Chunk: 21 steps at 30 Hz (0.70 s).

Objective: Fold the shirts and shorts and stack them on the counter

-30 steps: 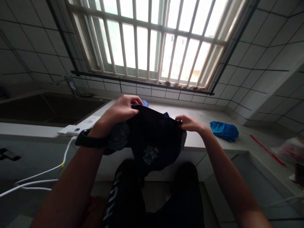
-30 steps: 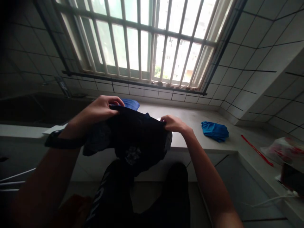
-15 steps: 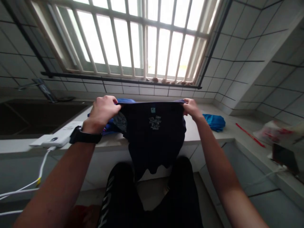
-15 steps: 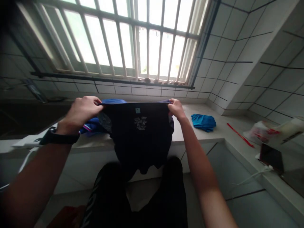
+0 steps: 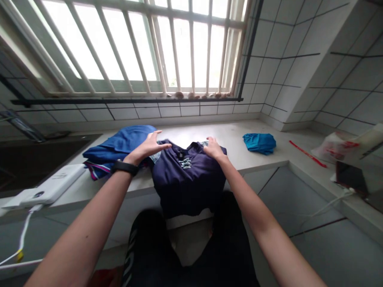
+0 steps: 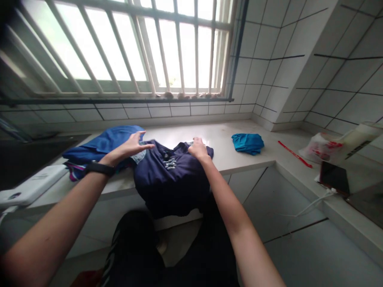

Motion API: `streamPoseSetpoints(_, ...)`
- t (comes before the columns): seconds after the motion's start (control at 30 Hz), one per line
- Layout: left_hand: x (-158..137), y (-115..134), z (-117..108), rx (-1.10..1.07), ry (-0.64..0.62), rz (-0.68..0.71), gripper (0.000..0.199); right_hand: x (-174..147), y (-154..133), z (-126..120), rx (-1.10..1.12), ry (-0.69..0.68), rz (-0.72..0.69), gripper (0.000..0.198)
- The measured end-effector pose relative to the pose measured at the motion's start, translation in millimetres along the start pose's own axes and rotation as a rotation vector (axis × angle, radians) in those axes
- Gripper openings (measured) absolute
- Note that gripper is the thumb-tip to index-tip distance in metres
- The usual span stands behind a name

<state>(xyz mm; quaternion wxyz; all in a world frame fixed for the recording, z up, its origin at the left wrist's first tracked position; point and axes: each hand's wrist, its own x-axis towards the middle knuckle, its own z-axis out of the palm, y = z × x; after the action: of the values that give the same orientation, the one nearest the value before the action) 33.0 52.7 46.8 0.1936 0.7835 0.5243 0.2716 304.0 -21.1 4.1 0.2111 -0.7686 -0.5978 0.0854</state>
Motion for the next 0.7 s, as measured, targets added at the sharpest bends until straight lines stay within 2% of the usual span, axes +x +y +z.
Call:
streamPoseSetpoints(0.03,-0.2,-4.2,10.8,0.094,-0.023,0.043,0.077,-1.4,1.3,7.6,-0.033,-0.104,-0.011,0.060)
streamPoseSetpoints(0.1,-3.4,-8.5,31.8,0.264,-0.094,0.104,0.076,-3.4,2.0,20.2,-0.107,-0.195,-0.023,0.055)
streamPoseSetpoints(0.2,-10.9,-6.5,57.1,0.435,-0.267,0.166,0.055,-2.1,0.7,29.8,-0.166,-0.188,0.003,0.054)
streamPoseSetpoints(0.27,-18.0,-2.7,67.5,0.520,-0.317,0.147,0.050,1.9,1.9,30.7,-0.175,-0.198,0.036,0.056)
streamPoseSetpoints(0.5,-64.2,-5.0,77.4,0.693,-0.137,0.136,0.054,19.5,23.9,24.9,-0.215,-0.210,0.104,0.060)
streamPoseSetpoints(0.6,-68.1,-14.4,83.8,0.623,-0.190,0.211,0.052,28.5,26.2,27.0,-0.230,-0.200,0.151,0.062)
streamPoseSetpoints(0.7,-56.9,-22.2,90.2,0.498,-0.216,0.238,0.052,39.6,22.9,25.8,-0.240,-0.187,0.215,0.060)
